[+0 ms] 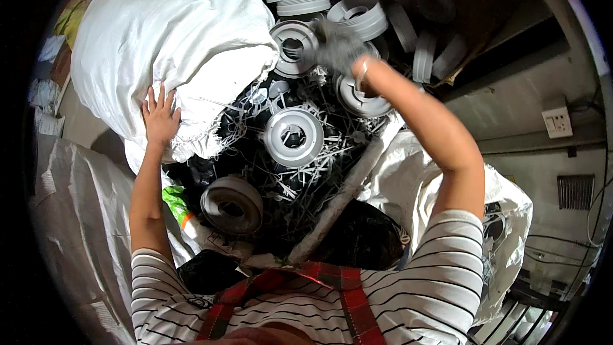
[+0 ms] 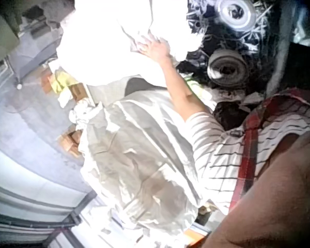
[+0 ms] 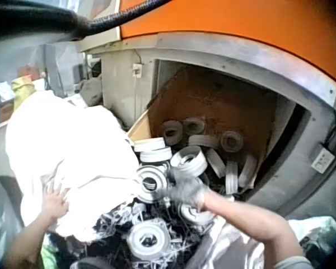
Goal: The person sits on the floor and sorts gray plastic rings from a large white sack. They pick up rings one by one, inspect them, and place them into a growing stack on the sack. The person wears gloves and continues this repetitive sorting process throughout the clip.
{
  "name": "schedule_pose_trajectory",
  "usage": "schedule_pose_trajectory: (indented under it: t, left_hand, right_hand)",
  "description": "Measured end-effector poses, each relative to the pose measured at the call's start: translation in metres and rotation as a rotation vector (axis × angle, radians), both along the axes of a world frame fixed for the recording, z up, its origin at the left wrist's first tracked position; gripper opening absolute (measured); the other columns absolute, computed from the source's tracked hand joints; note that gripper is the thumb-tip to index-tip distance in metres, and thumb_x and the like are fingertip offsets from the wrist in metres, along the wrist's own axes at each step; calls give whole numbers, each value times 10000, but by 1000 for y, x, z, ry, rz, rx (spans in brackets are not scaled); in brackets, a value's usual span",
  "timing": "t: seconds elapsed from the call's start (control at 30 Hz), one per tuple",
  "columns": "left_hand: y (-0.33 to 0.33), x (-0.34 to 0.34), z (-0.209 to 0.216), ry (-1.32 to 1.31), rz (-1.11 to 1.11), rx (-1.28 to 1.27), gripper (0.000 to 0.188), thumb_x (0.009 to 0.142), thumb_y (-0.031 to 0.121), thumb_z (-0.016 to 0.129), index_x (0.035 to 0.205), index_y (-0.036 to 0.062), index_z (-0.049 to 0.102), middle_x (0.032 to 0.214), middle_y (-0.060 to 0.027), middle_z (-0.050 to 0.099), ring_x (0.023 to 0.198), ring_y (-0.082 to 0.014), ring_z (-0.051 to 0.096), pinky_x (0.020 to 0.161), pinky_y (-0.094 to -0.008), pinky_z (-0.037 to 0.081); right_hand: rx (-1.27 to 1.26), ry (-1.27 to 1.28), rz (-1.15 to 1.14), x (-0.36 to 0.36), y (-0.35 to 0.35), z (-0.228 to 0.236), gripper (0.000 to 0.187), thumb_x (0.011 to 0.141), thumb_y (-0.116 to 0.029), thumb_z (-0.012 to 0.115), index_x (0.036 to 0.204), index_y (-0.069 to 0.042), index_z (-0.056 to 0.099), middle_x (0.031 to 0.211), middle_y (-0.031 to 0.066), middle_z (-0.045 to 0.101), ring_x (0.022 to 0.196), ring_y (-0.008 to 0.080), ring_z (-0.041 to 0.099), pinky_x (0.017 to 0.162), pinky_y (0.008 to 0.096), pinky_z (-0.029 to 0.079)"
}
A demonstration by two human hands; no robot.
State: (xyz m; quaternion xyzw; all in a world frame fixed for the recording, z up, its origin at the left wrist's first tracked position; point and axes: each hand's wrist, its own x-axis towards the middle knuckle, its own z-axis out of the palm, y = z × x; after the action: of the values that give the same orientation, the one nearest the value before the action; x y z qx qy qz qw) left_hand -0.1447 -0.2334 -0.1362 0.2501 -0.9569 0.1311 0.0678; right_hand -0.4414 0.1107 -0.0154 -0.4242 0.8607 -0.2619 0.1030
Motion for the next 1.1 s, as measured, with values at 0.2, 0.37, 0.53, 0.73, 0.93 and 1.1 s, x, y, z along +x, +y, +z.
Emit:
schedule_pose_trajectory:
  t: [0.2,0.37,0.53,0.73,0.93,1.1]
  left_hand:
    - [5,-6,-9,21,6,-3,541,812,324,505,1340,221,451,1517,-23,204,1405,-312,96,1098,-517,119]
    - [-3,5,-15,65,-27,-19,502,794,310,502,1286,209,505,1515,-20,210,1400,-308,112,1096,-506,119]
    - [-4,-1,-15,58,-39,-10,502,792,305,501,1287,223,503,1516,-2,205,1405,-292,99,1102,-497,114]
    - [2,-1,-8,11,6,12,542,802,299,483,1338,226,446,1526,6,168,1410,-279,76,1118,-484,87]
    - [5,0,-5,42,-6,-1,544,797,307,499,1328,196,460,1525,-14,177,1408,-296,90,1103,-495,124]
    - [6,-9,-8,45,-32,-6,546,798,308,504,1330,196,457,1524,-11,179,1406,-302,96,1100,-502,129]
  right_hand:
    - [383,726,-117,-89,-112,-27,881,681,-240,726,1419,-205,247,1476,174,221,1335,387,255,1064,473,308]
    - [189,1053,-61,-105,-159,-80,439,851,-265,450,1267,-137,501,1369,153,430,1213,353,446,904,507,406]
    - [392,610,27,-117,-138,-90,923,639,-143,720,1424,-175,236,1334,230,402,1238,403,392,1011,460,363]
    - [380,382,396,0,-54,-34,768,624,-108,712,1317,-145,382,1039,223,578,982,393,558,830,465,476]
    - [278,355,705,112,29,14,907,607,-182,759,1387,-73,307,1018,218,551,953,375,542,776,456,468]
    - [-140,-194,861,141,57,32,864,724,-372,741,1405,-89,290,1321,216,415,1206,358,443,1005,430,393]
